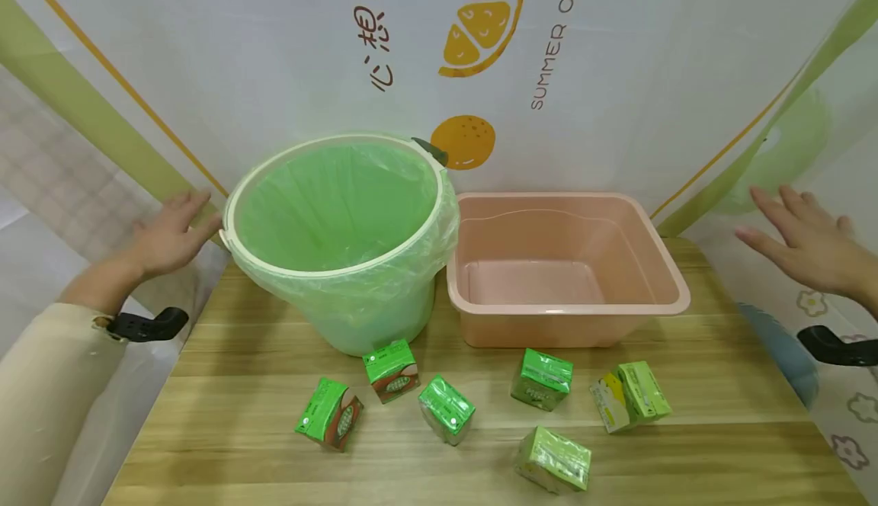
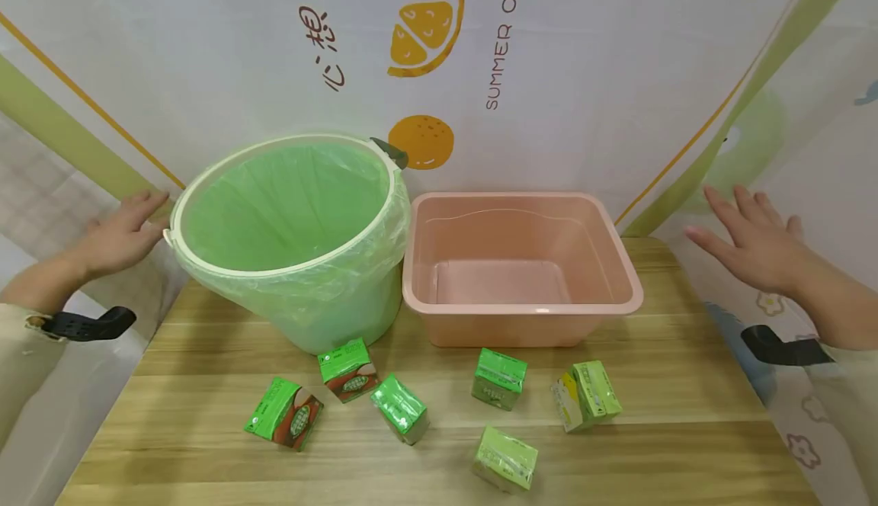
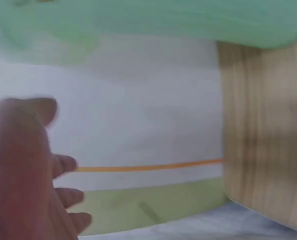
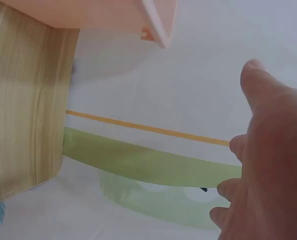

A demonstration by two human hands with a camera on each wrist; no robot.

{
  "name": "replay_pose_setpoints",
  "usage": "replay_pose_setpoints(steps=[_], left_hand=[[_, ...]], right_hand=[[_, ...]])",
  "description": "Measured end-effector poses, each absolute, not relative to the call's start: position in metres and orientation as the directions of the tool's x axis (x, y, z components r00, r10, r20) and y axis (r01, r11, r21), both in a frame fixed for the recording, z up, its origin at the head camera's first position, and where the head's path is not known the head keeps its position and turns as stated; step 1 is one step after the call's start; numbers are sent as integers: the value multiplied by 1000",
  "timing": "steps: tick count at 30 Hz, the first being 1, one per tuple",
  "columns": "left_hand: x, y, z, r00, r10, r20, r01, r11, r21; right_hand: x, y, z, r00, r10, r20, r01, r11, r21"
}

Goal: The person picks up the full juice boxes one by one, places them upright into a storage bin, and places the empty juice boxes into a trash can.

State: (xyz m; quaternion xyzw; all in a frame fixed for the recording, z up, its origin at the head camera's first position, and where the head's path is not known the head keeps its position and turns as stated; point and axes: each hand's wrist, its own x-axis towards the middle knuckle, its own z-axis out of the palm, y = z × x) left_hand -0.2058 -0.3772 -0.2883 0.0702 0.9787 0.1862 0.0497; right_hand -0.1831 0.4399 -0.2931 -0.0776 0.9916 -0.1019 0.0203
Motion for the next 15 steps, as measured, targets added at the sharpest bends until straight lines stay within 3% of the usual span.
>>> replay_pose_setpoints(steps=[7, 11, 15], left_hand=[[-194, -378, -265, -980, 145, -135, 42, 818, 574], [-189, -377, -258, -973, 153, -172, 6, 762, 648], [-189, -376, -258, -970, 151, -188, -43, 658, 752]], right_hand=[[-163, 435, -296, -976, -214, 51, -220, 939, -265], [-151, 432, -302, -948, -277, 159, -316, 879, -357], [-138, 424, -311, -919, -307, 248, -384, 843, -377]])
